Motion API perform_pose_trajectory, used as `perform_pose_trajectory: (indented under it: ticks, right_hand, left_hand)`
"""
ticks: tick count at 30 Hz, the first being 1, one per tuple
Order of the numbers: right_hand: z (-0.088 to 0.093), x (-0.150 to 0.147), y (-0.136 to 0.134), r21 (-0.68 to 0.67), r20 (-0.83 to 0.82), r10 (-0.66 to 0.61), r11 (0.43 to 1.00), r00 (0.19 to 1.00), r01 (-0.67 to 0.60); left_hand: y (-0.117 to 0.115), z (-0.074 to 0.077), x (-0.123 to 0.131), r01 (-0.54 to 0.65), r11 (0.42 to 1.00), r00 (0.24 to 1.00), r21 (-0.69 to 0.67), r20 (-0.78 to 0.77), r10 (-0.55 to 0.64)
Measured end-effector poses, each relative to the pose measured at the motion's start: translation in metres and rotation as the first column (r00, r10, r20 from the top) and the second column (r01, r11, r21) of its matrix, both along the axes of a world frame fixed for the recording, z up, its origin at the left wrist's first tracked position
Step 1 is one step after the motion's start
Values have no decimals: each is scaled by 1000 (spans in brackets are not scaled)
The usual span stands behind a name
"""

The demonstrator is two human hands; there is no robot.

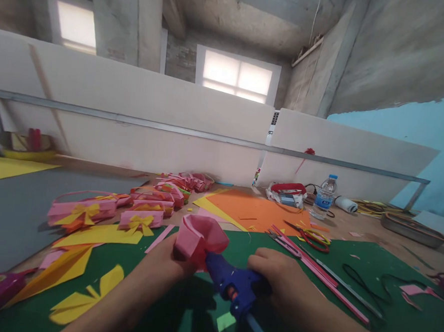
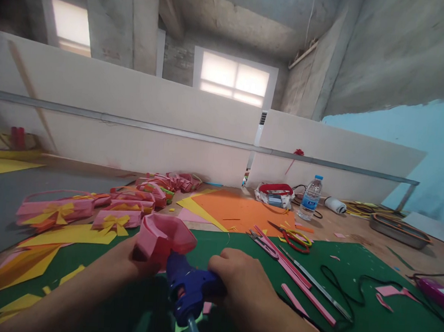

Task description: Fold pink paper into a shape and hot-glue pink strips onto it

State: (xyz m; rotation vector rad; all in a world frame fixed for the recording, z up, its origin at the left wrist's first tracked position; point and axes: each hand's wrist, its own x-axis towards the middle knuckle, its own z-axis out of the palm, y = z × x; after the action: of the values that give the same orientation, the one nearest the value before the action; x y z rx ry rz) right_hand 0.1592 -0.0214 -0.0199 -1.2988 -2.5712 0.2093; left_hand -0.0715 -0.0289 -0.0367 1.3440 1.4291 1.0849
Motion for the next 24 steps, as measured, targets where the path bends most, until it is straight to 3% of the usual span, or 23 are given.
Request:
perform_pose_trajectory:
  ticks: [4, 12, 20, 24]
  right_hand:
    - [-4, -7, -1, 17, 86, -22, 1000, 996, 21]
    - [-4, -3, 3, 33, 67, -87, 996, 994, 85]
    - [-4, 7, 13, 48, 25, -108, 993, 994, 107]
    - [-2, 9, 11, 48, 13, -99, 994, 995, 98]
  left_hand:
    - [3, -4, 5, 56, 997, 996, 50, -70, -52]
    - [1, -8, 4, -48, 999, 997, -18, -58, 47]
    - [-10, 10, 3, -73, 994, 993, -84, -96, 65]
    - [-10, 13, 6, -64, 997, 989, -52, -137, 57]
